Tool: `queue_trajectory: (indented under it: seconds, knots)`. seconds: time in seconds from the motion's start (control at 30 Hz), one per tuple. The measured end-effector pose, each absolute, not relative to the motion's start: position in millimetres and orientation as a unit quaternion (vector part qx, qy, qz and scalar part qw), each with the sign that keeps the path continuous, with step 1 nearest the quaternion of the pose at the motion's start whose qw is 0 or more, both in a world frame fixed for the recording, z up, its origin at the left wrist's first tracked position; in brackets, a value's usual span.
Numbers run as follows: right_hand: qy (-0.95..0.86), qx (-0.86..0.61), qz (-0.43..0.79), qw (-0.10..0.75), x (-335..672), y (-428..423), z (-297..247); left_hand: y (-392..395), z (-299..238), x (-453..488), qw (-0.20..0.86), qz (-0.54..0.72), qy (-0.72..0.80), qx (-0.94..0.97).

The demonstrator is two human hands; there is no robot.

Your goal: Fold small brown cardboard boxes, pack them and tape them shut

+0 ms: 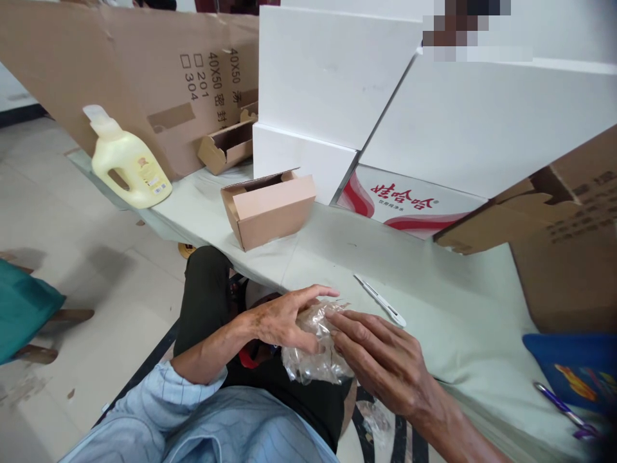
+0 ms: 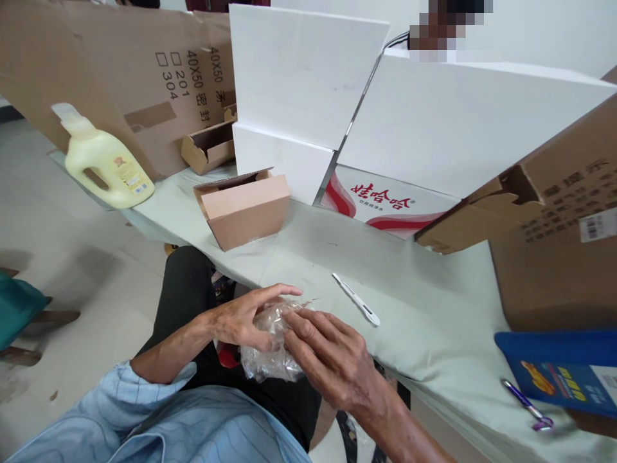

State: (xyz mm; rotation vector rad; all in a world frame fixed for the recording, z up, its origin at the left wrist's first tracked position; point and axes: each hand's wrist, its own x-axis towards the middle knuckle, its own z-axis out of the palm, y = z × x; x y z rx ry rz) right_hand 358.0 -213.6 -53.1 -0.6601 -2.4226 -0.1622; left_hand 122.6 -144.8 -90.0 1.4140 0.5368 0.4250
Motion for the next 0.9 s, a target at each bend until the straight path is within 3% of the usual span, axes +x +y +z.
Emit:
queue_trajectory:
  seconds: [0.37,0.6,0.9]
  knots:
    - [-0.917,-0.238,-0.052,0.316,353,-214,-57,-149,-114,120,0.803,0.203,0.127,0.545]
    - [-0.920,-0.225,-0.048,0.317,351,-214,-57,-155,-112,121,0.787,0.225,0.186,0.544]
    - [-0.924,-0.231,-0.066,0.298,356,-216,-50,-158,-121,126,0.861,0.244,0.187,0.405]
